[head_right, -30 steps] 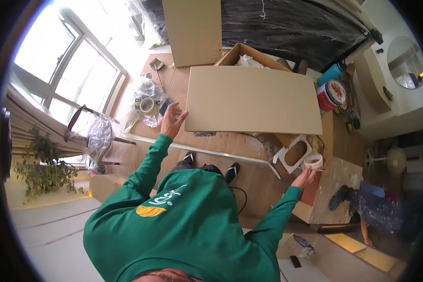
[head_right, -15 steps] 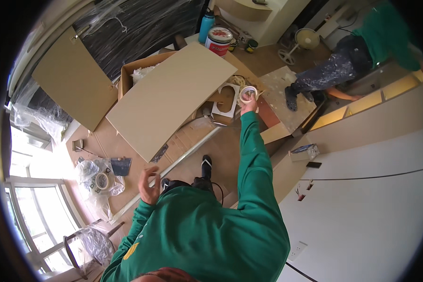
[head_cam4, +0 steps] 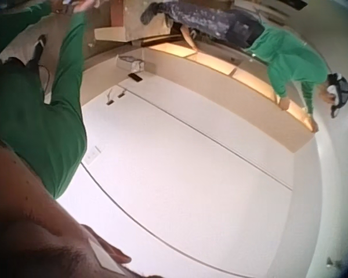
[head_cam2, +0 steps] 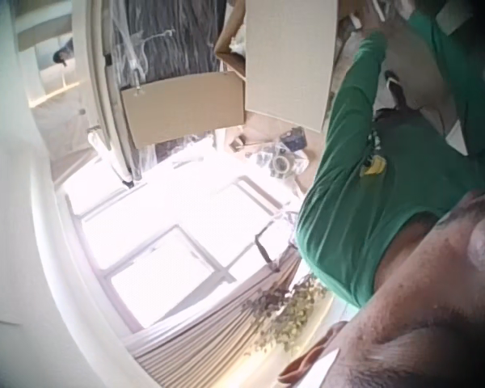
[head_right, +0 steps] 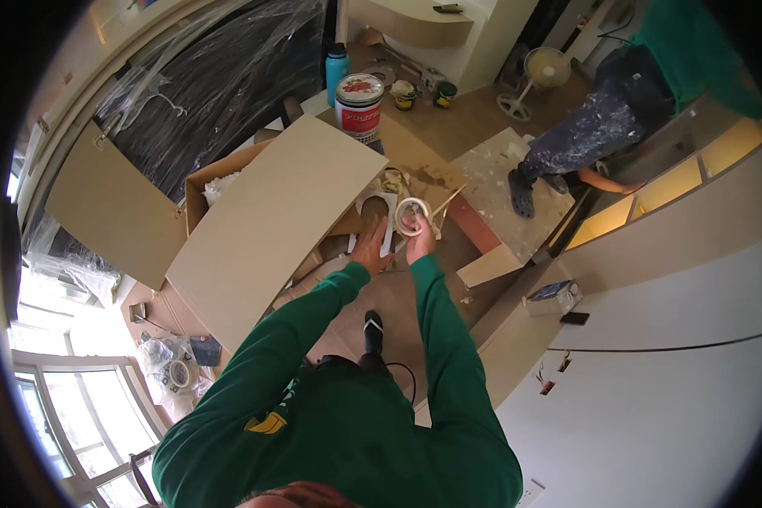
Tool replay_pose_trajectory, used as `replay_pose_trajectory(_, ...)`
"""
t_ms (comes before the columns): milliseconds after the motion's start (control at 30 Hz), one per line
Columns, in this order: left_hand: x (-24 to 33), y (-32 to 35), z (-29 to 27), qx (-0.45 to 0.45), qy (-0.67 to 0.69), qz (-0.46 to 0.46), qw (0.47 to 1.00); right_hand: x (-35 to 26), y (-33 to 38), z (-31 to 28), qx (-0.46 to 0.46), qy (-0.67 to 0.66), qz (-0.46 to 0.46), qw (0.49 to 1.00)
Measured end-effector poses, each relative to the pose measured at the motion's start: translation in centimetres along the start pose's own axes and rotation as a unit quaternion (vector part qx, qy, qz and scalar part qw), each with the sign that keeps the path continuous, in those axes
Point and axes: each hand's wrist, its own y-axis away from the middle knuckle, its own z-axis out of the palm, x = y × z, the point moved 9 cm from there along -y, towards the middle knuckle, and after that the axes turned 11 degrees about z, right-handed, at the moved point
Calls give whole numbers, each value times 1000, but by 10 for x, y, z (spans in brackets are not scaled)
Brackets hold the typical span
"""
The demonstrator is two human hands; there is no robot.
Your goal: The person wipes a rectangular furniture panel with a cloth, turns it over, and repeats the wiping on the other side. They then apply tape along one edge of the panel.
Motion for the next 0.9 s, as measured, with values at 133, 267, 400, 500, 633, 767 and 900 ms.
replay_pose_trajectory(133,-29,-45,58,-100,-3,-84,991,-23,-6,-9,1,56,-49,997)
replay_pose_trajectory(267,-58,-61,108,-97,-1,-189,977,-44,-28,-23,-30,89,-39,995)
replay_pose_trajectory(400,-109,-84,131,24,-41,-199,979,-49,-56,-10,-94,92,-12,991)
replay_pose_trajectory(500,-170,-84,130,38,-92,-213,972,-45,-32,35,-178,-142,159,961)
replay_pose_trajectory(633,-164,-116,129,1,-150,-277,949,-89,-52,28,-258,-217,129,932)
replay_pose_trajectory(767,-121,-128,106,113,-75,-212,968,-102,-54,11,-150,-198,117,962)
replay_pose_trajectory(900,-28,-116,78,170,149,-132,965,-121,-28,-6,-133,-181,73,972)
